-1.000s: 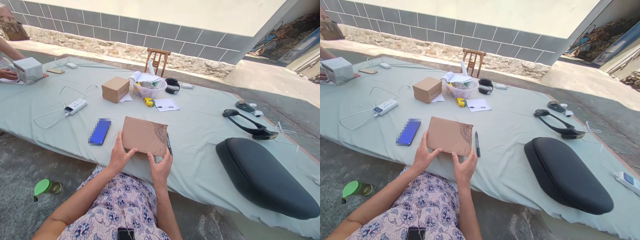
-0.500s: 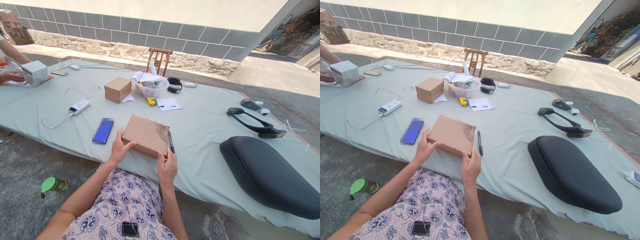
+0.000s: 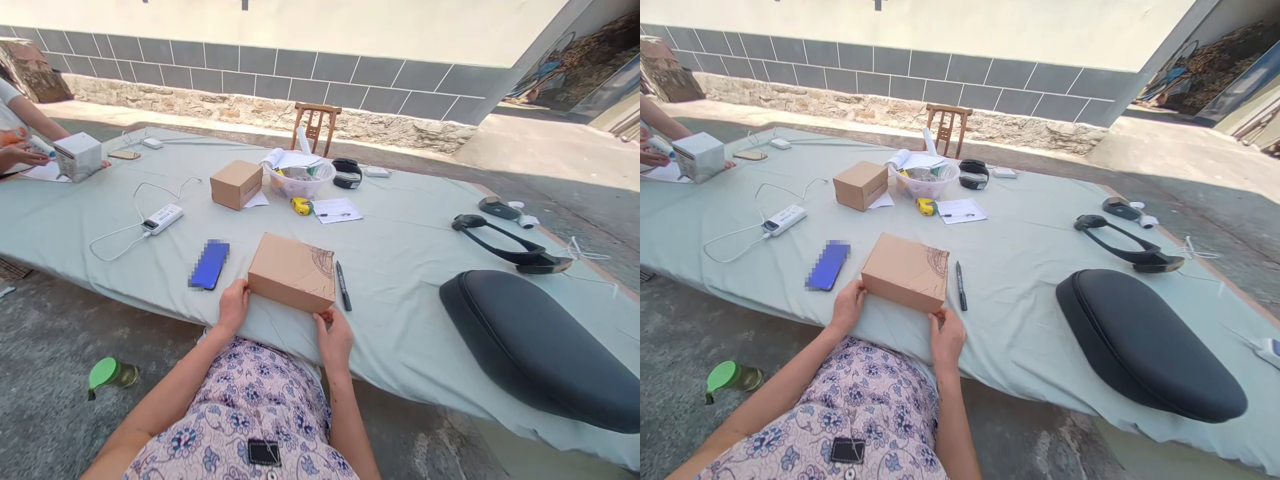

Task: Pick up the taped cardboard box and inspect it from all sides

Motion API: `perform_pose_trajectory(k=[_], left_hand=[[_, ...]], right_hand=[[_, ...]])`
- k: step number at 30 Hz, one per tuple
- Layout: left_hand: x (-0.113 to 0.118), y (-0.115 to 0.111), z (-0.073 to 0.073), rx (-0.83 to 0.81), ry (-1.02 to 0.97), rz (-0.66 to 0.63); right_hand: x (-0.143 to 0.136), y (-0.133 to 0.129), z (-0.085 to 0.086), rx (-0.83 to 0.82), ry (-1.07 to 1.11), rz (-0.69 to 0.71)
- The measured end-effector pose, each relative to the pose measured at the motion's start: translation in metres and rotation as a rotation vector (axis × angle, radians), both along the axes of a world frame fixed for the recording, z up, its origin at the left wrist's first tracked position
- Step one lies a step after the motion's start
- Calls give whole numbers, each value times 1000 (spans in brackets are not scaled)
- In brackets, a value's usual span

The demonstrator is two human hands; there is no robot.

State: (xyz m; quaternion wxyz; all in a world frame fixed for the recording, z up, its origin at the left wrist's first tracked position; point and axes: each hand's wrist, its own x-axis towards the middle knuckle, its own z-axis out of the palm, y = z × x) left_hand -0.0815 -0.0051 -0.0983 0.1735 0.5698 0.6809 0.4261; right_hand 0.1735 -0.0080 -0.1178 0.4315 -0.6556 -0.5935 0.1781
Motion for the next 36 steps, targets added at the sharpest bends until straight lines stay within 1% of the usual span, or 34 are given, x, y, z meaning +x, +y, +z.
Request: perform_pose_trajectory(k=[2, 4, 6, 8, 11, 14, 17, 19, 23, 27, 32, 36], left_hand=[[1, 0, -1, 16, 57, 20], [2, -1, -1, 29, 95, 26], [3, -4, 1, 41, 114, 22], [6, -7, 7, 60, 119, 13], [10, -13, 21, 133, 86, 28], [17, -18, 38, 210, 42, 78], [27, -21, 49, 238, 104, 80], [35, -22, 51, 236, 177, 79], [49, -19, 50, 192, 258, 127], [53, -15, 52, 163, 270, 142], [45, -15, 51, 181, 208, 102], [33, -15, 49, 226, 110, 23]], right_hand=[[-1, 0, -3, 5, -96, -14], [-2, -1, -4, 13, -136, -25], [-2, -2, -2, 4, -110, -17], [-3, -4, 3, 1, -25, -12], [-3, -10, 18, 11, 128, -27], [-4, -18, 40, 24, 203, -56], [-9, -22, 57, 75, 182, -96], [-15, -21, 62, 106, 123, -121], [-30, -15, 59, 161, 0, -194], [-35, -11, 55, 190, -45, -245], [-25, -11, 51, 178, 8, -170], [-15, -11, 49, 222, 90, -108]])
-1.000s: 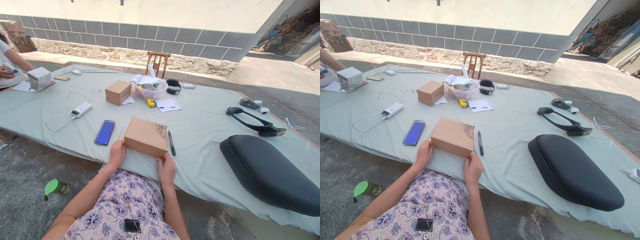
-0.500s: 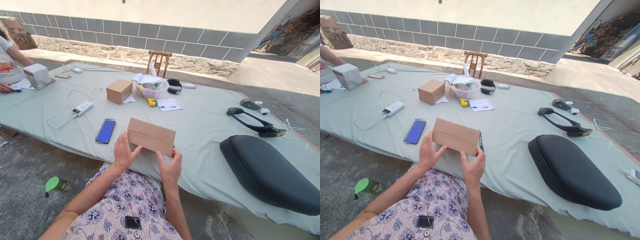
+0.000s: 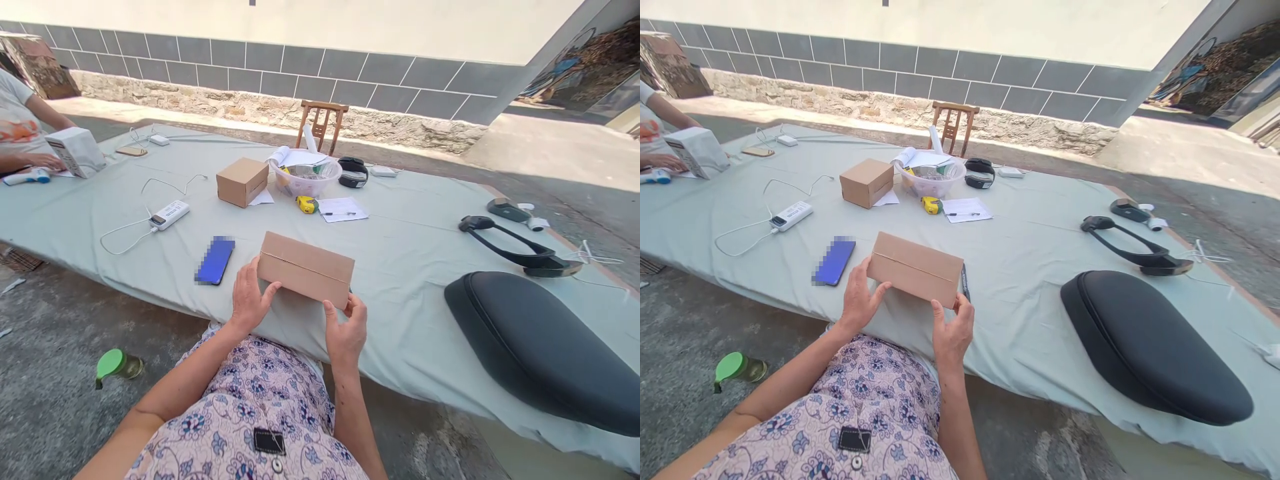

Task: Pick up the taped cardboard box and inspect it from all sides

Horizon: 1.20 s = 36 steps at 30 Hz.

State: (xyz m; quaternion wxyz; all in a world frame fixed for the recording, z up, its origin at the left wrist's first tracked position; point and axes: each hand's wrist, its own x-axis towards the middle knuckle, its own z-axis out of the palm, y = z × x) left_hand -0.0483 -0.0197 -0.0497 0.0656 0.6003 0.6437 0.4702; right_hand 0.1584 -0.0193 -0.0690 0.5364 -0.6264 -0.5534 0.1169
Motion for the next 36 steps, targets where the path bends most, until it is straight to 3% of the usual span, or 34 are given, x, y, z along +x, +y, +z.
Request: perform_pose_trajectory(k=[6, 11, 15, 20, 31, 36], left_hand=[[-12, 12, 0, 13, -110, -82], [-20, 38, -6, -75, -181, -59], [-26, 55, -26, -181, -147, -27], [-29, 56, -47, -196, -98, -20], [-35, 56, -50, -123, -125, -39], [-37, 47, -51, -12, -178, -67]], right_hand=[[8, 10, -3, -9, 166, 87], [8, 39, -14, -28, 319, 111], [5, 58, -32, -149, 167, 90], [3, 63, -51, -196, -46, 65], [1, 57, -43, -196, 16, 108], [0, 52, -43, -46, 156, 78]])
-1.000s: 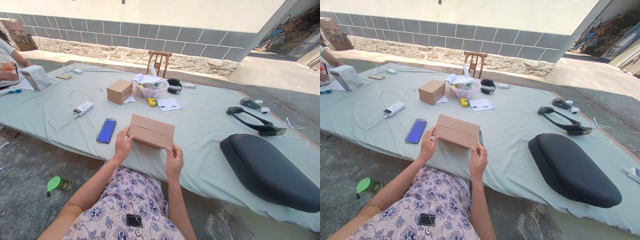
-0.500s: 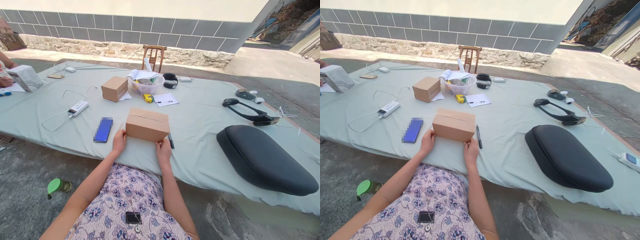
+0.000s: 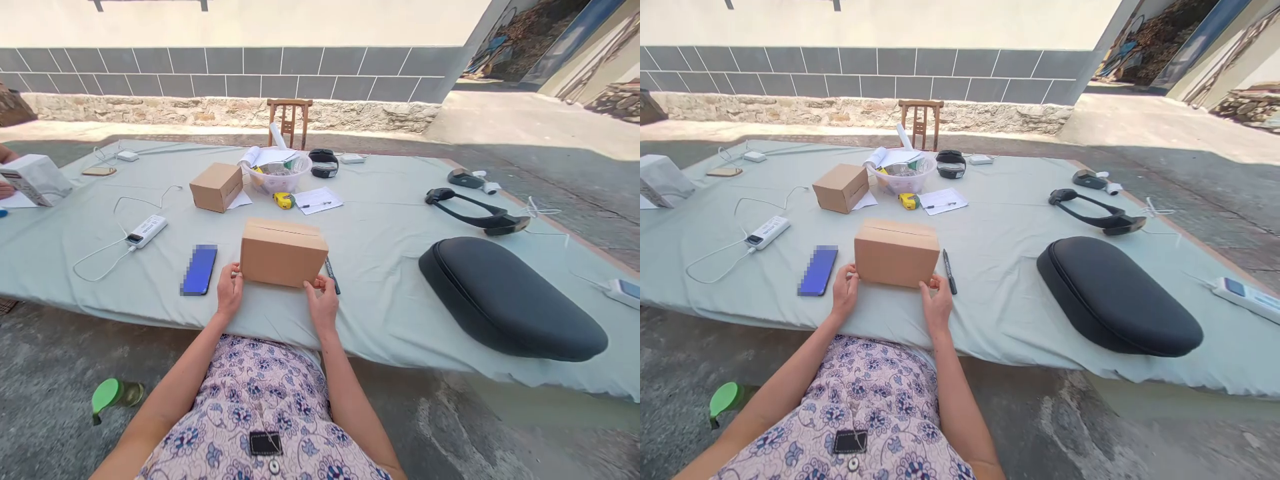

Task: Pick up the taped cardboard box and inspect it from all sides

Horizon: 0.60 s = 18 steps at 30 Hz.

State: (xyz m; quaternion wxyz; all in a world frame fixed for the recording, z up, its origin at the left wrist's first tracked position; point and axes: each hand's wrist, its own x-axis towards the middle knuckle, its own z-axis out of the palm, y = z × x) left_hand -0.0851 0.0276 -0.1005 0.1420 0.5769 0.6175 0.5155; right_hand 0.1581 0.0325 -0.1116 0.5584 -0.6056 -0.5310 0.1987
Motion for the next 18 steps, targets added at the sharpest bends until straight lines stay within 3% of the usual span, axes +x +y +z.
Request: perform_pose_trajectory(k=[5, 8, 13, 18], left_hand=[[8, -8, 2, 147, -2, -47], [16, -7, 13, 195, 7, 28], [27, 2, 42, 2, 54, 116], [34, 3, 53, -116, 128, 94]], right_hand=[[0, -7, -2, 267, 40, -81], [-5, -9, 4, 324, -18, -96], [-13, -3, 29, 214, -217, -112], [-17, 5, 50, 53, -427, -168]])
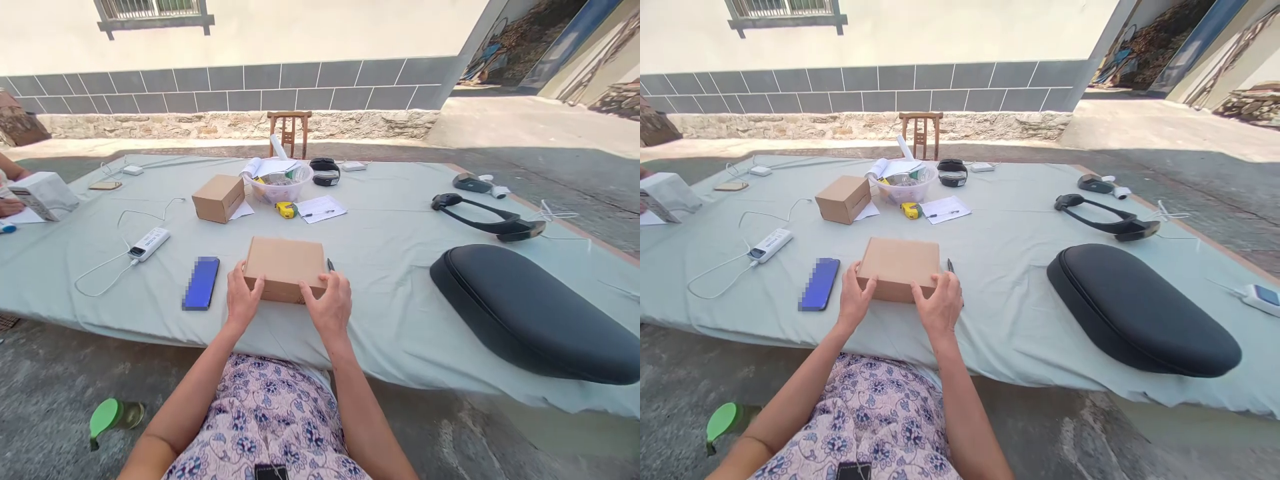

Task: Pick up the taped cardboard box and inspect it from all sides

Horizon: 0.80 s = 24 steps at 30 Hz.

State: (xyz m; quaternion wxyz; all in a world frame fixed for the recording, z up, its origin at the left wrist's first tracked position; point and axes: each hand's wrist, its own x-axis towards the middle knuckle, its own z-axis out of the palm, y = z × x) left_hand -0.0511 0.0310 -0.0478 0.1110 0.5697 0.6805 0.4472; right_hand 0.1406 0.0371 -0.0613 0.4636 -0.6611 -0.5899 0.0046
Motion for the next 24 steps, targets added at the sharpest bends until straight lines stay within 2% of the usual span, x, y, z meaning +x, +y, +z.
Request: perform_pose_trajectory(k=[5, 10, 16, 24], left_hand=[[21, -2, 11, -20, 245, 52], [33, 1, 21, -112, 294, 76], [29, 1, 13, -72, 329, 83], [20, 5, -4, 37, 416, 85]], right_hand=[[-13, 1, 8, -39, -31, 6], [-23, 4, 10, -75, -32, -33], [-20, 8, 3, -38, -42, -7], [-5, 10, -15, 106, 23, 114]])
